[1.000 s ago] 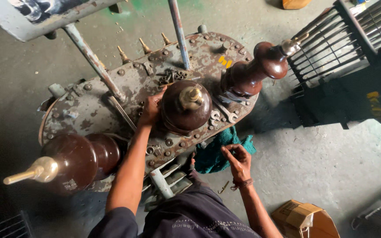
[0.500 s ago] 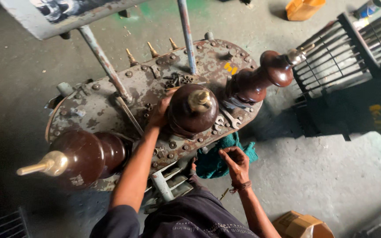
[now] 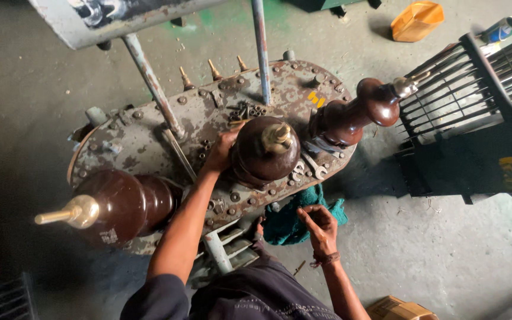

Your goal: The person uses a wrench to tighten bolts on a large electrical insulator assembly. They repeatedly adjust the wrench and rotate the insulator to access different bolts.

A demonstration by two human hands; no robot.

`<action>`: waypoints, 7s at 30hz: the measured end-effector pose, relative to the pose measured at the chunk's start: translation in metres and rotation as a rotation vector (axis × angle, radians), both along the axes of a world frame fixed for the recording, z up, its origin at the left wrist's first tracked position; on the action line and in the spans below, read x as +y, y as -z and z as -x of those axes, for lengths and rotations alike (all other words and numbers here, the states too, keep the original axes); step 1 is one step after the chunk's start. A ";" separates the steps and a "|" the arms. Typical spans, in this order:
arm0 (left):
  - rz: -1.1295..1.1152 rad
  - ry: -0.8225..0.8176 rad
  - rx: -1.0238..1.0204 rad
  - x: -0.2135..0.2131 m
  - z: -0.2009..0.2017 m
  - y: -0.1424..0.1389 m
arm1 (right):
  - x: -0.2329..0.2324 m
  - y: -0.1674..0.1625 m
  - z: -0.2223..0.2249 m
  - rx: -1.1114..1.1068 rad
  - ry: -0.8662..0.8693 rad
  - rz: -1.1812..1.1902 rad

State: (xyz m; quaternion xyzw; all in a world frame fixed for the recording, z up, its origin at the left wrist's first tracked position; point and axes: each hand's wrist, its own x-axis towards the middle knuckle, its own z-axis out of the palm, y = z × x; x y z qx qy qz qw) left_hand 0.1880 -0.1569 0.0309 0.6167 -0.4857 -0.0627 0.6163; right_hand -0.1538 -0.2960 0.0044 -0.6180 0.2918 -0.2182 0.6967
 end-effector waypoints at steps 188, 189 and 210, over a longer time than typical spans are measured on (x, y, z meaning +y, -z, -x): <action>0.019 -0.011 0.031 0.000 -0.018 0.052 | -0.059 0.054 -0.014 -0.005 -0.432 0.320; -0.098 -0.088 0.025 -0.001 -0.018 0.052 | -0.060 0.053 -0.015 -0.002 -0.435 0.126; -0.062 -0.162 -0.007 0.000 -0.018 0.058 | -0.022 0.039 -0.001 0.284 -0.077 0.348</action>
